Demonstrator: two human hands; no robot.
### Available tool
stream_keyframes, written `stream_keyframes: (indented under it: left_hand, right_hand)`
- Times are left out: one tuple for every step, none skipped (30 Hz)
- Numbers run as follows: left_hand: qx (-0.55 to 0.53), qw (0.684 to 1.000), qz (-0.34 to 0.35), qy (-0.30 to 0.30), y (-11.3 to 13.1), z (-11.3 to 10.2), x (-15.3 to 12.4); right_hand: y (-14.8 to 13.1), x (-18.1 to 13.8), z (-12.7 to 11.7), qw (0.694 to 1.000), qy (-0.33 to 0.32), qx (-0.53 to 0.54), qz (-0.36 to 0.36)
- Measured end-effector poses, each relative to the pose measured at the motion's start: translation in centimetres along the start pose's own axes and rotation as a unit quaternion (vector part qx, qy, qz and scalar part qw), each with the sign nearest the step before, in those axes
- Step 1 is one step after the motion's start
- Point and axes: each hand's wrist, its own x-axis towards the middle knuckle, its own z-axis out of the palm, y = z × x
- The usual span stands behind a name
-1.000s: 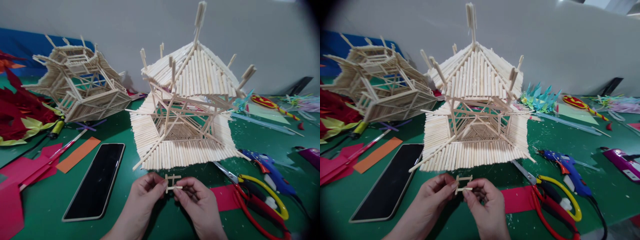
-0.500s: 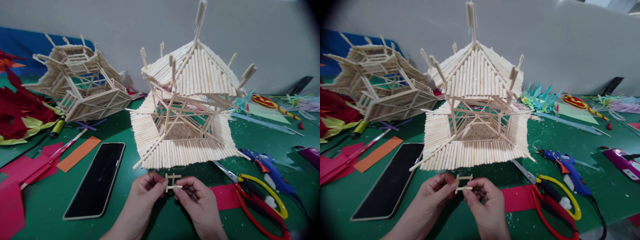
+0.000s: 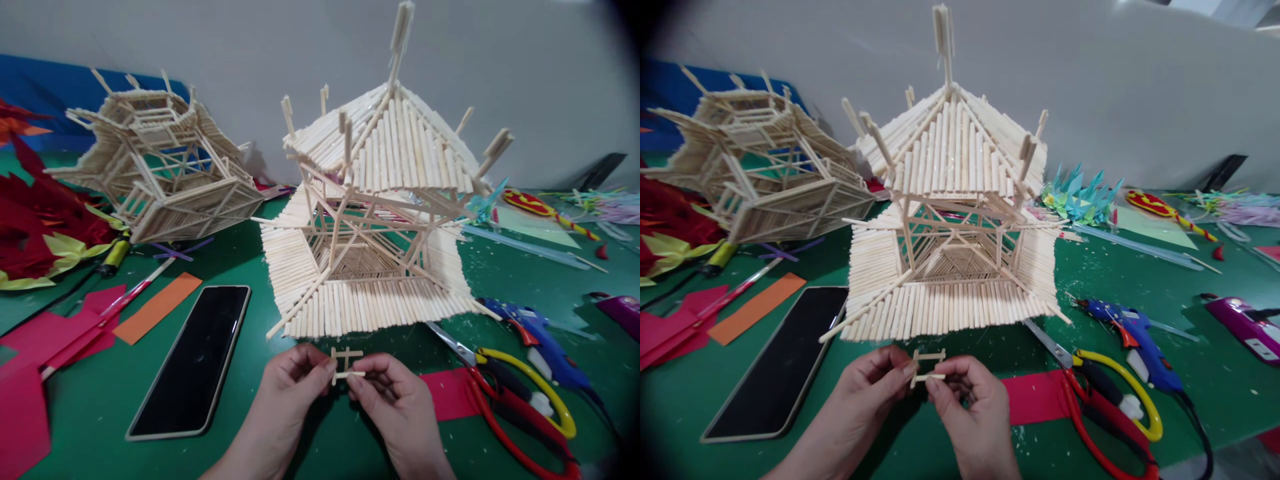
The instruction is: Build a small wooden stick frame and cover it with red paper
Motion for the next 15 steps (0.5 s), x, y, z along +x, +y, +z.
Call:
stream_keyframes:
  left_hand:
    - [0.001,1.000,-0.002,0.001,0.07,0.03,-0.03]
    - [0.002,1.000,-0.003,0.002,0.15,0.07,-0.05]
    - [0.002,1.000,-0.004,0.001,0.24,0.10,-0.08]
    - [0.002,1.000,-0.004,0.001,0.31,0.13,-0.11]
    - [0.001,1.000,-0.003,0.001,0.36,0.15,-0.14]
    - [0.001,1.000,-0.003,0.000,0.37,0.14,-0.16]
    - [0.000,1.000,-0.002,-0.001,0.34,0.12,-0.19]
    - [0.000,1.000,-0.001,-0.003,0.28,0.09,-0.20]
    - [-0.001,1.000,-0.001,-0.004,0.21,0.05,-0.21]
    - [-0.001,1.000,0.000,-0.006,0.13,0.02,-0.21]
    - [0.000,1.000,0.000,-0.007,0.06,-0.01,-0.20]
    - [0.000,1.000,0.001,-0.007,0.02,-0.03,-0.17]
    - [0.000,1.000,0.002,-0.006,0.01,-0.03,-0.14]
    - [0.000,1.000,0.002,-0.005,0.02,-0.01,-0.11]
    - [0.001,1.000,0.002,-0.004,0.05,0.01,-0.09]
  right_hand:
    - [-0.01,0.00,0.00,1.000,0.000,-0.001,-0.001]
    - [-0.02,-0.01,0.01,1.000,0.000,-0.001,-0.002]
    - [-0.03,-0.02,0.02,1.000,0.000,-0.001,-0.003]
    - [-0.05,-0.03,0.02,1.000,0.000,0.000,-0.003]
    - [-0.06,-0.04,0.01,1.000,0.000,0.001,-0.002]
    - [-0.07,-0.05,-0.01,1.000,-0.001,0.002,-0.001]
    - [-0.07,-0.04,-0.05,1.000,-0.002,0.003,0.001]
    - [-0.06,-0.02,-0.11,1.000,-0.005,0.001,0.003]
    - [-0.04,0.01,-0.18,1.000,-0.012,-0.001,0.005]
    - [-0.01,0.04,-0.25,1.000,-0.020,-0.004,0.007]
    - [0.02,0.07,-0.33,1.000,-0.026,-0.005,0.008]
    - [0.05,0.10,-0.39,0.999,-0.031,-0.006,0.009]
    - [0.08,0.13,-0.44,0.999,-0.034,-0.006,0.010]
    - [0.10,0.14,-0.48,0.999,-0.034,-0.006,0.011]
    - [0.10,0.15,-0.50,0.999,-0.033,-0.007,0.010]
